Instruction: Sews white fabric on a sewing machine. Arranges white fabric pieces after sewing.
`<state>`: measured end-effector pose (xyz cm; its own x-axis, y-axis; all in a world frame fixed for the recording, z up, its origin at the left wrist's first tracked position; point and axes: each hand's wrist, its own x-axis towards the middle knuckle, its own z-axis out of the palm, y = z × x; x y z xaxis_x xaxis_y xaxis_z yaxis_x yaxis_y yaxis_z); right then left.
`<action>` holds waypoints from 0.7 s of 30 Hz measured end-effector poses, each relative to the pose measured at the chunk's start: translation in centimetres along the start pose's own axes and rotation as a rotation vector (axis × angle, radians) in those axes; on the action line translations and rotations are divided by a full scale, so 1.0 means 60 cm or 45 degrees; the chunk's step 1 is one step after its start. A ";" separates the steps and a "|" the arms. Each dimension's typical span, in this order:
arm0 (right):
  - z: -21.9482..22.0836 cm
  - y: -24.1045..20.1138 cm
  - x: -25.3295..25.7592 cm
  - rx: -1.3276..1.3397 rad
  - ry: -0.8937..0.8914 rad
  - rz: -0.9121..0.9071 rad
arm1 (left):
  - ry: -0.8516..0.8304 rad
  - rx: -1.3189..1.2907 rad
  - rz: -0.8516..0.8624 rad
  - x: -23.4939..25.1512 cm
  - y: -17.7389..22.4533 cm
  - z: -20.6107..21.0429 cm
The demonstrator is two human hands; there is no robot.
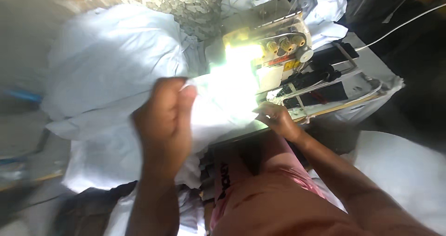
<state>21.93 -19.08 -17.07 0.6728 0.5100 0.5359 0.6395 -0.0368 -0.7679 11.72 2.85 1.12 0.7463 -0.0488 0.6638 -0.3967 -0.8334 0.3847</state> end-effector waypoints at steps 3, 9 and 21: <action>0.008 -0.004 -0.007 0.095 0.044 0.065 | -0.303 -0.241 -0.171 0.014 -0.058 0.102; 0.026 -0.018 0.034 0.465 0.028 0.118 | -0.619 -0.152 -0.528 -0.011 -0.128 0.231; 0.040 -0.060 0.075 0.500 0.100 0.113 | -0.537 -0.300 -0.571 -0.022 -0.151 0.226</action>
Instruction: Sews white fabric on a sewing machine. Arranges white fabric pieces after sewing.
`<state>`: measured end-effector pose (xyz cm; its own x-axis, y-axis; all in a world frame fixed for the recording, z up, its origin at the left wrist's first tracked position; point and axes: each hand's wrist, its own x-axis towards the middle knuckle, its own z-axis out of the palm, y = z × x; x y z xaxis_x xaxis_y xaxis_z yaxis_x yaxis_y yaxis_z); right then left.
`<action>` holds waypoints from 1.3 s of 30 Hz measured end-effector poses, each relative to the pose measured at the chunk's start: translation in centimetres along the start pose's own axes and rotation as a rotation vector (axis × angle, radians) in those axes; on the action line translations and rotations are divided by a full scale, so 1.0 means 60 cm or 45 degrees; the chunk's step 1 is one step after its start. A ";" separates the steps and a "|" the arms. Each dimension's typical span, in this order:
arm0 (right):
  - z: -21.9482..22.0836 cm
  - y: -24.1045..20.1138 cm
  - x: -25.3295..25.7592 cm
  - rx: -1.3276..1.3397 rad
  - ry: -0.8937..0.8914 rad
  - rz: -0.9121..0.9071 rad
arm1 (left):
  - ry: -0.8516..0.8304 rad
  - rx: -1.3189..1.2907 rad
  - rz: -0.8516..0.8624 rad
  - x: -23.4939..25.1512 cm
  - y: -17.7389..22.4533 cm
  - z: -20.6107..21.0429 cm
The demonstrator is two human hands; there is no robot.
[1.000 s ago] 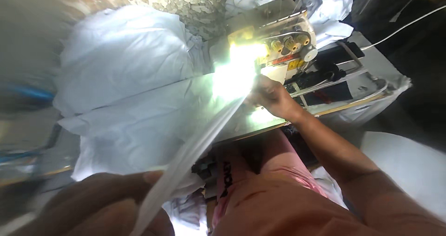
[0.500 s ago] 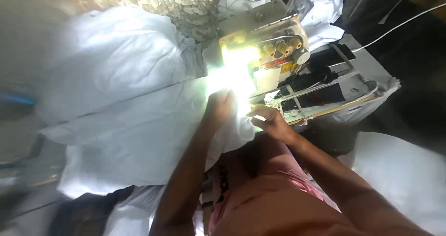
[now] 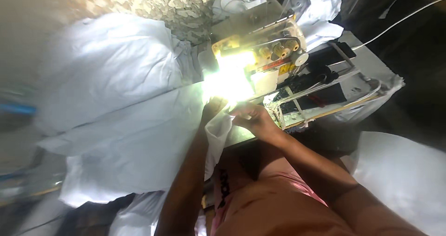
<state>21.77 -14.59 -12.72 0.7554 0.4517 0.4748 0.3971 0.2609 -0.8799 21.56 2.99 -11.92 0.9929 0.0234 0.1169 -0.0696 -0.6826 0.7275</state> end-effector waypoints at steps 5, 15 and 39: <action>-0.053 0.008 -0.048 -0.030 0.050 0.169 | 0.020 0.421 0.224 -0.003 0.041 0.042; -0.030 0.071 -0.122 -0.200 0.019 0.151 | 0.146 0.498 0.396 -0.030 -0.039 0.028; -0.057 0.046 -0.094 0.141 0.117 0.187 | 0.280 0.514 0.443 -0.035 0.035 0.089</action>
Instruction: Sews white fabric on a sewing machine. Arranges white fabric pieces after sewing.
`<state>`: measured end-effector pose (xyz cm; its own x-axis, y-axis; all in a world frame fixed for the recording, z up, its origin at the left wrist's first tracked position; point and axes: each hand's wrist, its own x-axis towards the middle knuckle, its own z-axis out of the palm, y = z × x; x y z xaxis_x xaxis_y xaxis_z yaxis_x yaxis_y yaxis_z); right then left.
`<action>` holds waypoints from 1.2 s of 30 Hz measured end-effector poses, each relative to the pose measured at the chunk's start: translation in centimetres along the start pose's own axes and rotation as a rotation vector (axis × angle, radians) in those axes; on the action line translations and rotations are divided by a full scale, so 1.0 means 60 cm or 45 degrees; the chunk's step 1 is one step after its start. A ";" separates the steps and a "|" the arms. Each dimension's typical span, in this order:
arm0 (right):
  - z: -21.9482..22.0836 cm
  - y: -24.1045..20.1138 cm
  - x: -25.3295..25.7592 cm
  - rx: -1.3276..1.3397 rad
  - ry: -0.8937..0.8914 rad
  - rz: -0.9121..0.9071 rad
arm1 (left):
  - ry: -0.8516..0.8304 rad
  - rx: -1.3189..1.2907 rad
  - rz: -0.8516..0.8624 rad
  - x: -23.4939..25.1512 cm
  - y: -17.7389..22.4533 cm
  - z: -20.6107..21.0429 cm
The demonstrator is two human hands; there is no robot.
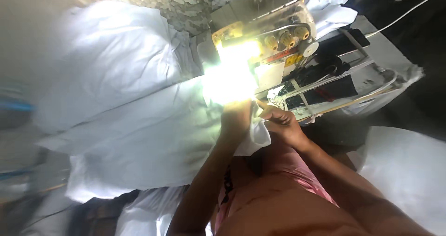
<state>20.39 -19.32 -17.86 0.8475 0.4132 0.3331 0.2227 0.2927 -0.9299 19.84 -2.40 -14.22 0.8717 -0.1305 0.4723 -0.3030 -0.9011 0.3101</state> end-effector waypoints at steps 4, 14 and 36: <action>0.007 0.026 -0.013 -0.251 -0.077 -0.083 | -0.022 0.037 0.088 -0.015 -0.025 0.001; 0.008 0.017 -0.015 -0.427 -0.090 -0.261 | -0.033 0.039 0.079 -0.032 -0.080 -0.025; 0.006 0.026 0.095 -0.707 -0.034 -0.191 | -0.278 -0.199 -0.364 0.088 -0.165 -0.037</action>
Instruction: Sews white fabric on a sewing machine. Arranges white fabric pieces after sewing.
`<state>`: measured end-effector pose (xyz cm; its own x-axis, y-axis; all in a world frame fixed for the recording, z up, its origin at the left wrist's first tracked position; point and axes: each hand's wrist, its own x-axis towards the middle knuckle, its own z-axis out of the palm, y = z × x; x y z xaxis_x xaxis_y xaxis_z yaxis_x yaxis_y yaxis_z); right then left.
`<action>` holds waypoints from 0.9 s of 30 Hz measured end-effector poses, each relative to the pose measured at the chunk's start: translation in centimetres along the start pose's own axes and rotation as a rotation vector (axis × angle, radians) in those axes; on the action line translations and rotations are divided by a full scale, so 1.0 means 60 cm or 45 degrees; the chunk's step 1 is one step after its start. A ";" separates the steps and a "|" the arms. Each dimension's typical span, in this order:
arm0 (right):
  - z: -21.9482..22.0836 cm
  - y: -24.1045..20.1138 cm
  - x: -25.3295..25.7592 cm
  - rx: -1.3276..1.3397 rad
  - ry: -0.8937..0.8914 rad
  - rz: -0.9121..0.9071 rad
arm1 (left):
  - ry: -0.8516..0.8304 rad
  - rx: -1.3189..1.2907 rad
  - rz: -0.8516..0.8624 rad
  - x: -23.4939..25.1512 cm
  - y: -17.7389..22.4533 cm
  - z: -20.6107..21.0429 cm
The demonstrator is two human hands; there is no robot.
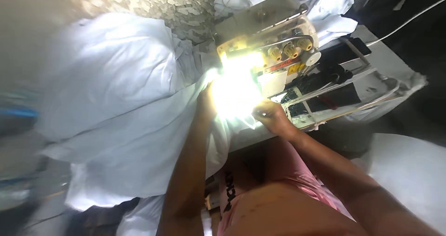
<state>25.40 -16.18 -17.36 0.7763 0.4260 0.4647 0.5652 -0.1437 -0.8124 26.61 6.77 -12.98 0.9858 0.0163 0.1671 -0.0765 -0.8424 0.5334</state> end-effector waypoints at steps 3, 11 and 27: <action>0.001 0.003 0.014 0.072 0.002 0.102 | 0.222 -0.282 -0.138 0.008 0.017 -0.026; -0.006 0.000 0.049 0.149 -0.088 0.282 | 1.197 -0.160 0.434 -0.144 0.146 -0.153; -0.050 -0.178 0.052 0.187 -0.038 -0.691 | 0.798 0.215 1.118 -0.214 0.187 -0.141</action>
<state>22.60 -15.97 -6.17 0.3756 0.4295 0.8212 0.8349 0.2277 -0.5010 11.81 1.69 -2.13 0.3427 -0.3956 0.8521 -0.6473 -0.7567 -0.0910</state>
